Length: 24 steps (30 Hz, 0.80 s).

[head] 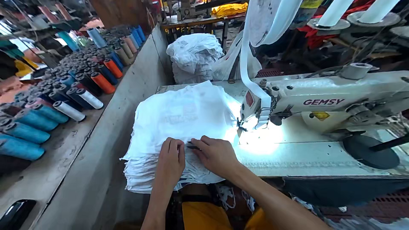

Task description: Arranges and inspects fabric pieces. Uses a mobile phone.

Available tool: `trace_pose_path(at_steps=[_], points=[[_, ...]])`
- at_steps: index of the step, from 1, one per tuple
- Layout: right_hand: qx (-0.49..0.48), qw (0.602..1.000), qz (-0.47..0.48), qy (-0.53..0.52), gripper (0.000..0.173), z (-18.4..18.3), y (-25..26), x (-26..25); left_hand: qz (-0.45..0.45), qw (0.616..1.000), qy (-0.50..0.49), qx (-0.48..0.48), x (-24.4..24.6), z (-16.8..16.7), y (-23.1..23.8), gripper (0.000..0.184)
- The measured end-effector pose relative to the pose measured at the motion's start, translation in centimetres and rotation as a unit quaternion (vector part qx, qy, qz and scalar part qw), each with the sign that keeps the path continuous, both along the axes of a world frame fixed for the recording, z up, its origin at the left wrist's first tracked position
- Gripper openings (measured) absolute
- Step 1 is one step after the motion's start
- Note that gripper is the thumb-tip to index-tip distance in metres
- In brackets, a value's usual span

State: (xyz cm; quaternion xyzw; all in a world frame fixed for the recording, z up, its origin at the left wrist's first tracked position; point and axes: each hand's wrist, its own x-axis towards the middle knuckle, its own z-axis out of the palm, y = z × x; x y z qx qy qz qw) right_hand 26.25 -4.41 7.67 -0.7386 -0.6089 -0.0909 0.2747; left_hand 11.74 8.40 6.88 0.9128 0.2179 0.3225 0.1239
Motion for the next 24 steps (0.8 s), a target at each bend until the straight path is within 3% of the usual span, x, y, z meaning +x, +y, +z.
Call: trace_pose_path(at_steps=[7, 11, 14, 16, 19, 21, 24], points=[[0.006, 1.0, 0.022, -0.015, 0.028, -0.2, 1.2, -0.9, 0.013, 0.998, -0.026, 0.049, -0.4, -0.4, -0.7, 0.021], [0.015, 1.0, 0.003, -0.01, 0.03, -0.4, 0.0, -0.2, -0.019, 0.999, -0.024, -0.019, -3.7, -1.0, -2.0, 0.02], [-0.031, 0.999, -0.018, 0.036, 0.037, 0.6, -0.8, 0.5, -0.077, 0.993, 0.006, -0.09, -6.7, -2.0, -2.9, 0.022], [-0.062, 0.995, -0.027, 0.078, 0.045, 1.2, -0.6, 0.6, -0.061, 0.994, 0.011, -0.084, -7.4, -2.2, -3.0, 0.026], [-0.126, 0.981, -0.032, 0.145, 0.048, 1.7, 0.8, 0.5, -0.003, 0.999, -0.009, -0.041, -6.2, -1.1, -2.4, 0.024], [-0.156, 0.972, -0.032, 0.175, 0.041, 1.3, 1.6, 0.6, 0.025, 0.999, -0.014, -0.014, -4.6, -0.6, -1.7, 0.022], [-0.108, 0.977, -0.038, 0.18, 0.04, 0.8, 1.1, 0.5, 0.047, 0.999, 0.015, 0.009, -2.0, -0.2, -0.7, 0.022]])
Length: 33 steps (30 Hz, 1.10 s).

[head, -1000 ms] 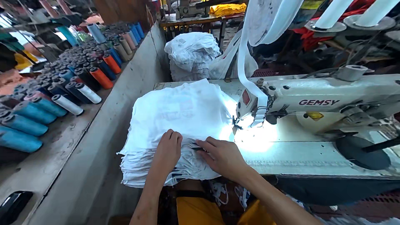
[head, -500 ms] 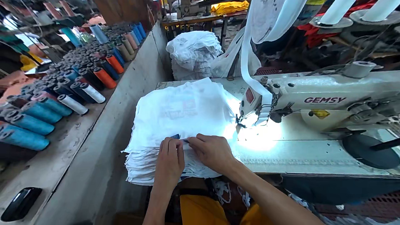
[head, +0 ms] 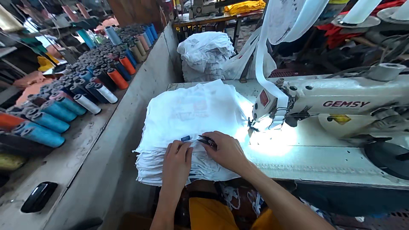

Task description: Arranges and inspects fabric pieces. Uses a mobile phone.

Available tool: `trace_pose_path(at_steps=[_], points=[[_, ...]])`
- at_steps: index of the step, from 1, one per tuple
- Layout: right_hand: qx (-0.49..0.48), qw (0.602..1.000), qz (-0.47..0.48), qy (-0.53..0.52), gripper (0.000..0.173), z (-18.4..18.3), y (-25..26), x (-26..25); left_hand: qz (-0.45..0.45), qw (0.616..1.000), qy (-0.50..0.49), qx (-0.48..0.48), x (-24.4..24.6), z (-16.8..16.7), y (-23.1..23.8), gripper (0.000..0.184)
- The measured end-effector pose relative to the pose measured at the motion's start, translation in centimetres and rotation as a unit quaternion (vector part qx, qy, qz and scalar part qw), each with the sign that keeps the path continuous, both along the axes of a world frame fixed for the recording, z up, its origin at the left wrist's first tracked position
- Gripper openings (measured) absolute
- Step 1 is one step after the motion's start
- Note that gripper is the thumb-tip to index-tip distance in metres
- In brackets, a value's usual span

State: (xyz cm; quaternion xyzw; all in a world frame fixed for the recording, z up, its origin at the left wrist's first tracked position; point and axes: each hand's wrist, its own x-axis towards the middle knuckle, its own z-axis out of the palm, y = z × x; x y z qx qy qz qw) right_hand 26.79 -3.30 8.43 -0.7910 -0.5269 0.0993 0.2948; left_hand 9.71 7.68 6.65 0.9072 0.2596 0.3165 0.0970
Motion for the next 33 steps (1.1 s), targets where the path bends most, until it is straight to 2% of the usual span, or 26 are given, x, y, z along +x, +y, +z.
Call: trace_pose_path(at_steps=[4, 9, 13, 18, 29, 31, 33], points=[[0.02, 0.999, 0.003, -0.045, 0.047, -0.2, -2.0, -0.2, 0.009, 0.999, 0.035, 0.02, 1.6, 0.0, 0.6, 0.02], [0.043, 0.993, 0.03, -0.104, 0.047, -0.2, -2.6, -0.6, -0.006, 0.996, 0.054, 0.072, 1.7, -0.2, 0.8, 0.021], [0.07, 0.978, 0.059, -0.186, 0.033, -0.3, -1.2, -1.3, -0.003, 0.997, 0.02, 0.077, 0.8, -0.7, 0.4, 0.023], [0.109, 0.954, 0.1, -0.259, 0.026, -0.7, 0.0, -1.9, 0.008, 0.995, -0.003, 0.098, 0.3, -1.0, -0.1, 0.022], [0.135, 0.94, 0.13, -0.284, 0.025, -1.4, -0.2, -1.3, -0.004, 0.997, -0.036, 0.073, -0.6, -1.8, -1.3, 0.019], [0.134, 0.952, 0.104, -0.255, 0.028, -1.1, -0.1, -1.3, -0.046, 0.997, -0.047, 0.042, -1.2, -1.4, -2.3, 0.02], [0.134, 0.966, 0.073, -0.209, 0.035, -0.7, 0.0, -0.8, -0.125, 0.991, -0.055, -0.006, -2.0, -1.2, -3.4, 0.019]])
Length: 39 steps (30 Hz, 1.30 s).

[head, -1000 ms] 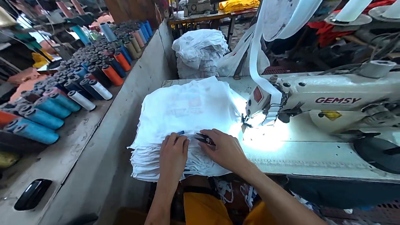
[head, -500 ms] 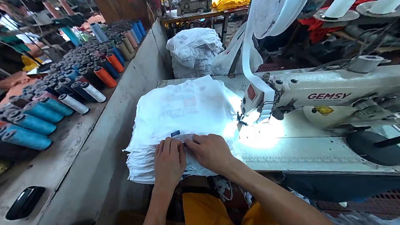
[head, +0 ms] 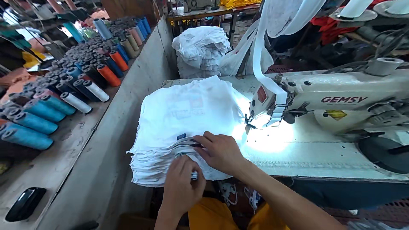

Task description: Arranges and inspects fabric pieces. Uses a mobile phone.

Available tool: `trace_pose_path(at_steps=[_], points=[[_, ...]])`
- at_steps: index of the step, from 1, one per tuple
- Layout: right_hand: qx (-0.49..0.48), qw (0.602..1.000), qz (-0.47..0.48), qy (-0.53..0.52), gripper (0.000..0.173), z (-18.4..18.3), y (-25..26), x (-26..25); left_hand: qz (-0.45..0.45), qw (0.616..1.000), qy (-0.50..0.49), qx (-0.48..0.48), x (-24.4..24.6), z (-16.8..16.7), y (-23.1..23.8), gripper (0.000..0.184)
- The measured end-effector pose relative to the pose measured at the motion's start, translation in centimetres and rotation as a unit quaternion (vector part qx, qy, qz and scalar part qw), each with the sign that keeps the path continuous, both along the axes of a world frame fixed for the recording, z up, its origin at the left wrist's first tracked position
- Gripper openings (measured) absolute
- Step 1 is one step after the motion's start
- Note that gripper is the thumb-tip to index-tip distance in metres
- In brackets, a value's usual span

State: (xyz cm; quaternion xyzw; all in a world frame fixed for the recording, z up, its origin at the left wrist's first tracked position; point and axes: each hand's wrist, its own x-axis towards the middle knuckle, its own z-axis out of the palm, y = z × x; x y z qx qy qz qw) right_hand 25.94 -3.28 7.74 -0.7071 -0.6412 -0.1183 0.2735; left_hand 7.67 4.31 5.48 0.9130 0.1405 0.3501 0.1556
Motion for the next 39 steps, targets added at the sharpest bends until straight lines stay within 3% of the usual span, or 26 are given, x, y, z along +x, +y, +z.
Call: trace_pose_path(at_steps=[3, 7, 11, 15, 18, 23, 26, 29, 34, 39], points=[[-0.06, 0.996, 0.002, 0.068, 0.037, 0.9, 0.5, 0.8, -0.051, 0.998, 0.016, -0.038, -0.5, 0.0, -0.3, 0.029], [-0.272, 0.952, 0.034, 0.139, 0.029, 3.2, 2.0, 1.0, 0.087, 0.996, 0.009, 0.006, 0.8, 0.4, 2.3, 0.024], [-0.222, 0.964, -0.014, 0.146, 0.029, 1.9, 2.9, 1.7, 0.124, 0.991, 0.047, -0.012, 1.7, -0.4, 2.9, 0.022], [-0.159, 0.955, -0.044, 0.246, 0.031, -1.3, 2.7, 2.4, 0.126, 0.988, 0.081, -0.024, 2.2, -0.3, 2.7, 0.034], [-0.119, 0.961, -0.036, 0.249, 0.031, -2.2, 2.4, 2.3, 0.159, 0.981, 0.109, -0.027, 3.4, 0.0, 2.6, 0.038], [-0.131, 0.96, -0.009, 0.248, 0.036, -1.6, 0.6, 2.7, 0.154, 0.965, 0.175, -0.12, 3.7, 1.7, 2.5, 0.028], [-0.109, 0.968, -0.012, 0.227, 0.046, -1.1, -1.3, 2.2, 0.139, 0.98, 0.067, -0.127, 3.1, 0.5, 2.5, 0.019], [-0.074, 0.987, -0.009, 0.143, 0.051, -0.5, -2.8, 1.2, 0.139, 0.985, -0.04, -0.096, 2.5, -0.7, 1.9, 0.019], [-0.031, 0.999, 0.0, -0.026, 0.033, -0.5, -1.8, -0.9, 0.172, 0.982, -0.063, -0.031, 2.1, -0.9, 0.5, 0.02], [-0.032, 0.997, 0.038, -0.052, 0.024, -0.9, -0.4, -1.2, 0.186, 0.979, -0.071, -0.031, 2.1, -1.7, -0.2, 0.02]])
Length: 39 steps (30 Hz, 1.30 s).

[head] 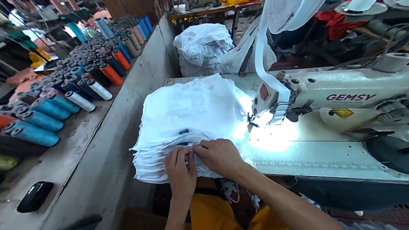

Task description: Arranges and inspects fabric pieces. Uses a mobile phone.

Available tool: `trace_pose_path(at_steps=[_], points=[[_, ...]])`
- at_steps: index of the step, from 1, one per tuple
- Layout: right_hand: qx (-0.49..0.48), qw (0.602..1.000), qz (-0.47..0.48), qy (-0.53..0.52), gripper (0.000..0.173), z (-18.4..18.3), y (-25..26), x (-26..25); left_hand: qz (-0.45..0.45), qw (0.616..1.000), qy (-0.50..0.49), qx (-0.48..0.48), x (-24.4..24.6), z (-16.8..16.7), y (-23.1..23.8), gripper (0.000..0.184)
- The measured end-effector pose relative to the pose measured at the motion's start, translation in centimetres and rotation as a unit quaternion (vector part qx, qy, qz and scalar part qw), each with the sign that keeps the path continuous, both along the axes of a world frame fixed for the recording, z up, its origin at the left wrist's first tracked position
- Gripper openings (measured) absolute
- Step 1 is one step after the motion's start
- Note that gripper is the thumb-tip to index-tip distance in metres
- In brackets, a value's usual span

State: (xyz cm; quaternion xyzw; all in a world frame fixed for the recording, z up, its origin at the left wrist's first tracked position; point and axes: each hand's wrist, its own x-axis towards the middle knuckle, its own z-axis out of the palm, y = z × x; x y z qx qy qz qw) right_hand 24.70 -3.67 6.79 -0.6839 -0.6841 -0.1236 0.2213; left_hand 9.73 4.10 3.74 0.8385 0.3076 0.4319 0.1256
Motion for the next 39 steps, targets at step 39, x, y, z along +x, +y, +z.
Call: trace_pose_path(at_steps=[39], points=[[-0.275, 0.932, -0.084, 0.22, 0.032, 3.9, 1.1, 1.8, -0.12, 0.958, 0.154, -0.209, -9.7, 1.6, -1.1, 0.024]])
